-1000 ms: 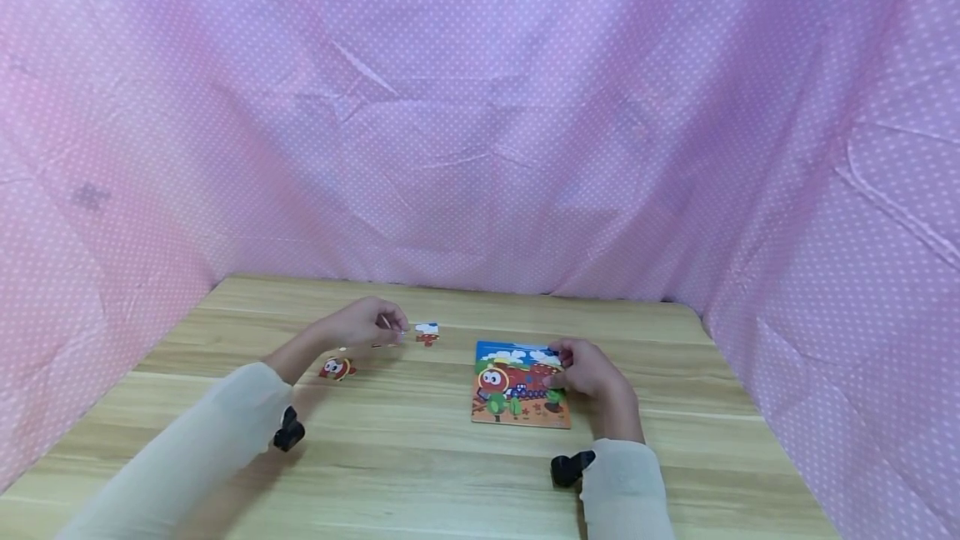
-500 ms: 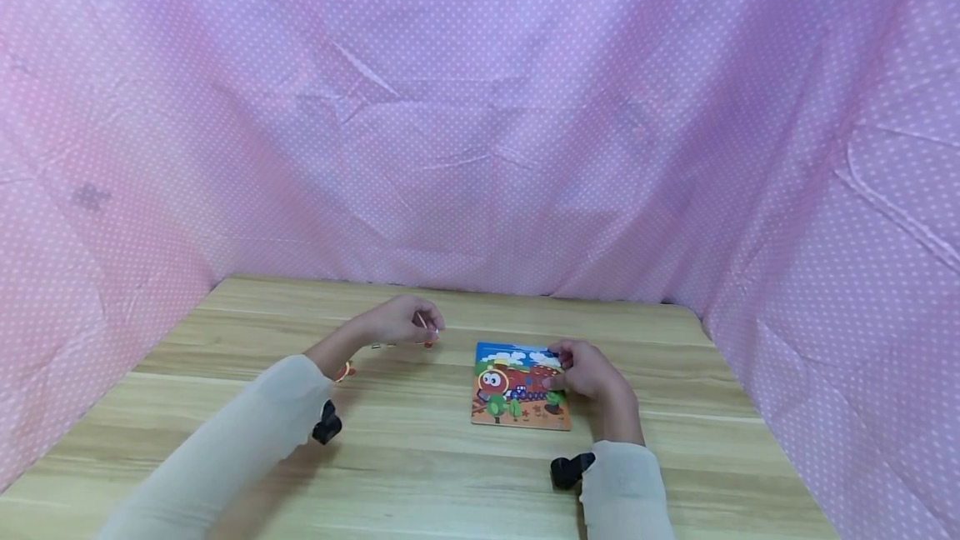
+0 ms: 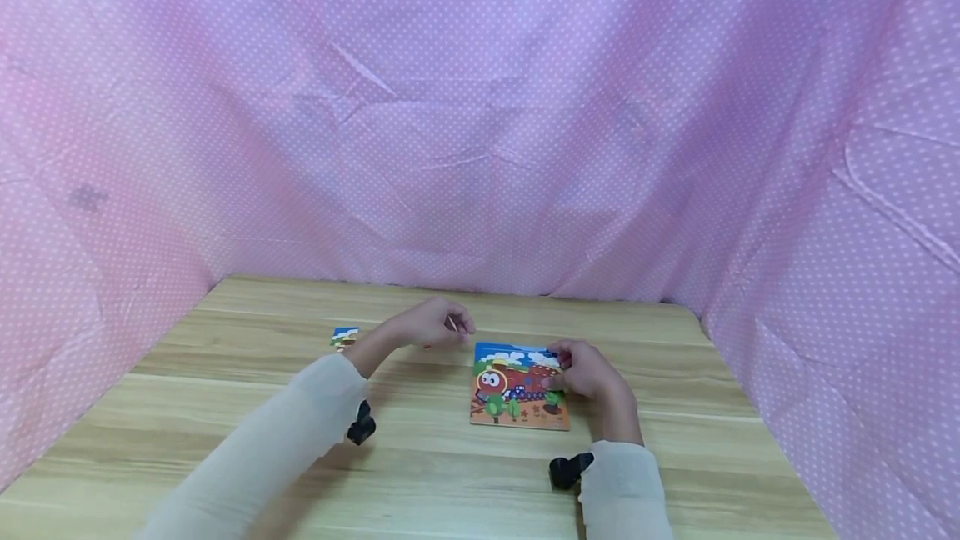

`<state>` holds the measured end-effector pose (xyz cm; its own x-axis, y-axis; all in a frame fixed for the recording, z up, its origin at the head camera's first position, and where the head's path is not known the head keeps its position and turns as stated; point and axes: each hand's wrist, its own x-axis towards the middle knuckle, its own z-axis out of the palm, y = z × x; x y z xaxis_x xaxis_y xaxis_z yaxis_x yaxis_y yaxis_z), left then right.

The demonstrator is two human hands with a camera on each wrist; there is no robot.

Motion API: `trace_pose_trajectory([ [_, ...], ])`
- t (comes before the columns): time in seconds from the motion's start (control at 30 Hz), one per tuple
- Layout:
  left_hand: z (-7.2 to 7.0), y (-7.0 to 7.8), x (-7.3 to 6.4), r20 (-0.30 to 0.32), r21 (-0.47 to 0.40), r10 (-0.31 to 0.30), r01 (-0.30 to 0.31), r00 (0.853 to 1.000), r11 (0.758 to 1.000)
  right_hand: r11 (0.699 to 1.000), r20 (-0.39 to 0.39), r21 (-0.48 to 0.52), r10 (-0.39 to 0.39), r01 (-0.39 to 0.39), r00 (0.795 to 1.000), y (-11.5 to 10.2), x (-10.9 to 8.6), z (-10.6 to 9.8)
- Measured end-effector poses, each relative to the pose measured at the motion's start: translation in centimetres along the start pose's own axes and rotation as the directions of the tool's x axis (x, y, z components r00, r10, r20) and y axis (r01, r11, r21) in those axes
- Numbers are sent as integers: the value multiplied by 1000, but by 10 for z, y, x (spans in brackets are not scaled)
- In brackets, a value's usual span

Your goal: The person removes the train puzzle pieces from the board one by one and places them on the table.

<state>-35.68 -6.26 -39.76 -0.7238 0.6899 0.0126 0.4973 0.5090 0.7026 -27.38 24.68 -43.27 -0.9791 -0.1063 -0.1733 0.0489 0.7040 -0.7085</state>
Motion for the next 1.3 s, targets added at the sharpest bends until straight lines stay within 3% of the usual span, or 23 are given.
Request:
trace_pose_trajectory([
  [0.47,41,35,22,54,-74,19,-15,998,997,1000,7,-9,-14,14,1000,-2,0,-1],
  [0.7,59,45,31,84,-96,25,-17,996,995,999,14,-19,-36,37,999,-4,0,-2],
  [0.87,68,49,33,102,-111,-15,26,995,993,999,19,-17,-44,44,999,-2,3,-2],
  [1.3,82,42,34,107,-4,-131,132,986,991,999,11,-13,-31,31,999,1,2,-2],
])
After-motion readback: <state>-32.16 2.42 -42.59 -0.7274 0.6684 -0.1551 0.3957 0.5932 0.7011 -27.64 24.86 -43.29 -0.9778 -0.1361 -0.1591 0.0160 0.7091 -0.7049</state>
